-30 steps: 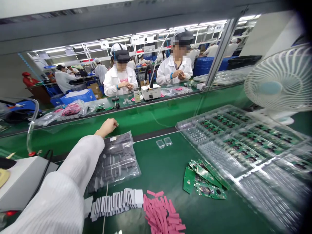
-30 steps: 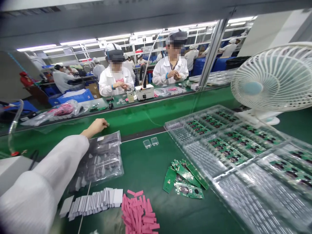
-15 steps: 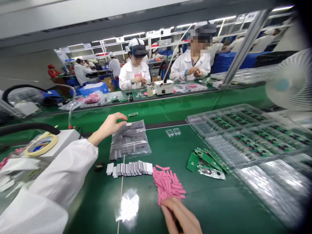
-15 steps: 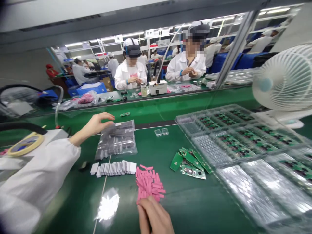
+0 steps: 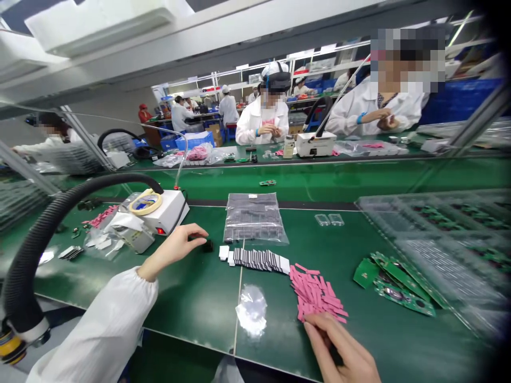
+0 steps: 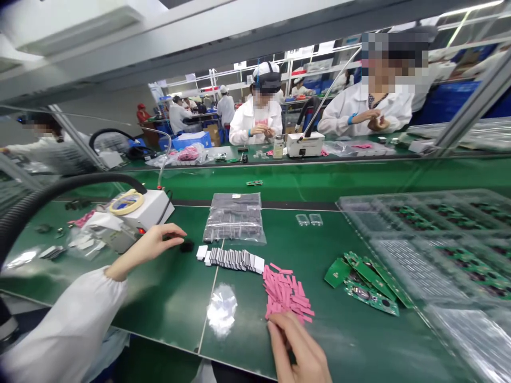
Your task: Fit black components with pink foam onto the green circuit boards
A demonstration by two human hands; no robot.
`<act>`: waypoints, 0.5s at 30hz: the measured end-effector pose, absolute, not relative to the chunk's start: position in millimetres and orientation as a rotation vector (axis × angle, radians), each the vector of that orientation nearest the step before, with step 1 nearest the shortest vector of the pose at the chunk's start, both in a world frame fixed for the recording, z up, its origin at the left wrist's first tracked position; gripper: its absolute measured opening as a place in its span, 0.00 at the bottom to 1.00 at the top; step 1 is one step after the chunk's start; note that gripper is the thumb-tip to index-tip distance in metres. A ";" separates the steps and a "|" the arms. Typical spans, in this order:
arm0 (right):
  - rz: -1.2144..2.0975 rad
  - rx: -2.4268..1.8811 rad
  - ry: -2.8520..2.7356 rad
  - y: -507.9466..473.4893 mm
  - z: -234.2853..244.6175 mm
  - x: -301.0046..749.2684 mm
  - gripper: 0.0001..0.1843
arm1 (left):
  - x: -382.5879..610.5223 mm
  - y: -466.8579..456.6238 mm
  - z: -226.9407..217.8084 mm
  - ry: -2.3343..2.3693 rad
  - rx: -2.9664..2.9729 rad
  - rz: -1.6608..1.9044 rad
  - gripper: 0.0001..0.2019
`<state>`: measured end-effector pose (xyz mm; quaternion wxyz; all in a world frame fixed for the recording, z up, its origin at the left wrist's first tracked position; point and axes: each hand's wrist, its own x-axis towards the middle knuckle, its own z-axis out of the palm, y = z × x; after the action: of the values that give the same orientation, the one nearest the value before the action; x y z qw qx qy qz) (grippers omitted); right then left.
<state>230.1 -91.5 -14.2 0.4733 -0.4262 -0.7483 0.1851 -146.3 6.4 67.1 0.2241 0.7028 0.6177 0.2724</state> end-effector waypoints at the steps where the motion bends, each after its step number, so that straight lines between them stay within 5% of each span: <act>1: 0.454 -1.048 -1.825 -91.5 -13.9 229.8 0.06 | -147.9 8.3 60.9 1.706 1.907 0.738 0.11; 15: 0.459 -1.056 -1.779 -94.0 -18.3 227.1 0.05 | -143.8 18.8 39.3 1.764 1.741 0.741 0.09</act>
<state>227.1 -94.0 -18.3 0.4894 -0.4345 -0.7322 0.1887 -143.8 18.8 39.3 0.2737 0.6472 0.6560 0.2754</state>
